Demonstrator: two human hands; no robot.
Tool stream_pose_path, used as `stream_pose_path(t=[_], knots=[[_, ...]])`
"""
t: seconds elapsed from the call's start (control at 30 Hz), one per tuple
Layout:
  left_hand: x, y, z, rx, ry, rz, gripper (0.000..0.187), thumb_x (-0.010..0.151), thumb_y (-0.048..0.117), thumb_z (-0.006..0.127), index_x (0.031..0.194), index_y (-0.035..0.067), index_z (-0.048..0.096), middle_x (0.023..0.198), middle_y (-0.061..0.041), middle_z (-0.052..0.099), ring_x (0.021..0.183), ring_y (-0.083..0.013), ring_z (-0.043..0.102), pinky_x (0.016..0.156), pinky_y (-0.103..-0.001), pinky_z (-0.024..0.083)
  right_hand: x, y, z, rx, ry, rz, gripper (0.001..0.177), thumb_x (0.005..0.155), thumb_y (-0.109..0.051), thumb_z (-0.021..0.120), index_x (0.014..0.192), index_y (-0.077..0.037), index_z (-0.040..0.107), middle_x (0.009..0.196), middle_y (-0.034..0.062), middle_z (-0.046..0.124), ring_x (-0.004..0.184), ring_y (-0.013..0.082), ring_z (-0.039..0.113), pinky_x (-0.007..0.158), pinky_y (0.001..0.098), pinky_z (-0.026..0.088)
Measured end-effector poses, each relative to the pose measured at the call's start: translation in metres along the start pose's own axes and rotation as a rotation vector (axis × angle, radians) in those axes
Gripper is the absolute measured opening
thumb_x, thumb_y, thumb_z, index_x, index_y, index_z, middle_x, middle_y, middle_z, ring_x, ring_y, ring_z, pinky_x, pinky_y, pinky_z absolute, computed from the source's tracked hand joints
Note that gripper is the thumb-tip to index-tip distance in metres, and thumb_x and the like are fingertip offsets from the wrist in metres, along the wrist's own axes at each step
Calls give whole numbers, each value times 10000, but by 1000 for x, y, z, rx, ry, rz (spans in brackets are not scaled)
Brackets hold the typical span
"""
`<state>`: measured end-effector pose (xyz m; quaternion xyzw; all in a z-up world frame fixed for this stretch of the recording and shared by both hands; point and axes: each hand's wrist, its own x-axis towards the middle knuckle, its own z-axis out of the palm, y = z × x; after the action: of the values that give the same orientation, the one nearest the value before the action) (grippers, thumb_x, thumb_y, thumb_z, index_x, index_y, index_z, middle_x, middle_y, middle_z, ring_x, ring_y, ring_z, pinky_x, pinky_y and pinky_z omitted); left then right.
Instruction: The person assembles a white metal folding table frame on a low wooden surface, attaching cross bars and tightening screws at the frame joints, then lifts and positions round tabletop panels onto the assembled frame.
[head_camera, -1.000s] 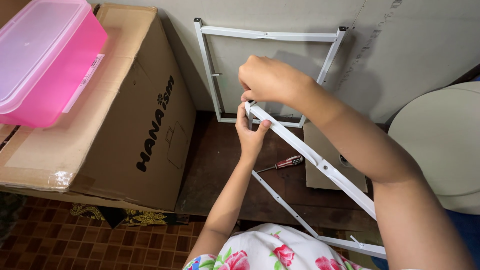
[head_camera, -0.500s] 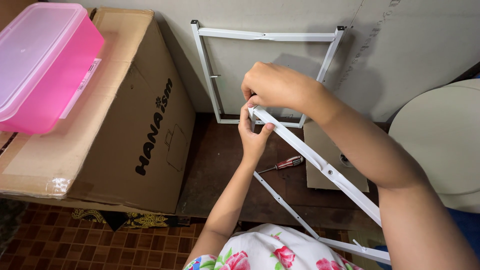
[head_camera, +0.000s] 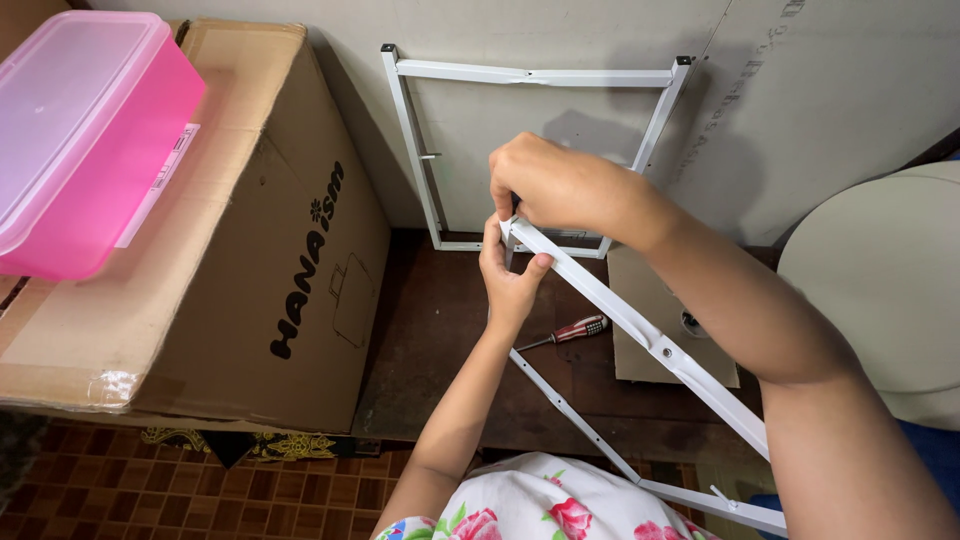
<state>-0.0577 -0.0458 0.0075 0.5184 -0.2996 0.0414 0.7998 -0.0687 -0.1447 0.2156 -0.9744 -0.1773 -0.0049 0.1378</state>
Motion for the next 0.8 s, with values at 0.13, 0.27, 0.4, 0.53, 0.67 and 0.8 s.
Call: stream_pose_path(t=[0.13,0.27,0.4,0.53,0.67,0.8], knots=[[0,1,-1,-1,5,-8,899,807,639,833,1364,8,517,1153,-35,608,1095,-147,598,1021,-308,479,-4,-5,-9,51,204,-102,353,682,-94,862,1006,6,764,971,211,712,898,372,687,741,469,545],[-1,0,0,33,13,29,923,815,653,812,1403,11,503,1228,-32,601,1175,-143,579,1075,-307,460,-3,-6,-9,-49,-44,280,292,861,-268,782,1045,-43,759,917,198,752,870,342,741,791,420,582],[-1,-2,0,7,8,-4,936,802,659,821,1391,6,501,1179,-43,603,1125,-156,596,1044,-318,478,-7,-2,-5,-10,41,42,244,747,-108,701,963,-48,795,924,130,767,853,319,745,710,437,589],[-1,-3,-2,40,-2,4,915,819,663,811,1374,3,505,1188,-52,617,1140,-164,605,1058,-323,477,-5,-4,-3,8,155,-56,303,691,-157,804,948,0,772,920,172,737,791,366,715,653,457,566],[-1,-1,-1,30,-1,17,928,817,672,802,1389,10,493,1182,-37,589,1137,-153,577,1055,-317,464,-2,-9,-5,-97,-66,267,225,874,-245,759,958,-36,763,873,190,755,809,342,739,742,421,579],[-1,0,0,35,8,15,916,816,679,797,1368,11,501,1179,-34,577,1130,-149,564,1048,-318,460,-3,-5,-8,7,-30,109,155,781,-117,774,913,-36,771,891,135,750,816,308,727,714,421,570]])
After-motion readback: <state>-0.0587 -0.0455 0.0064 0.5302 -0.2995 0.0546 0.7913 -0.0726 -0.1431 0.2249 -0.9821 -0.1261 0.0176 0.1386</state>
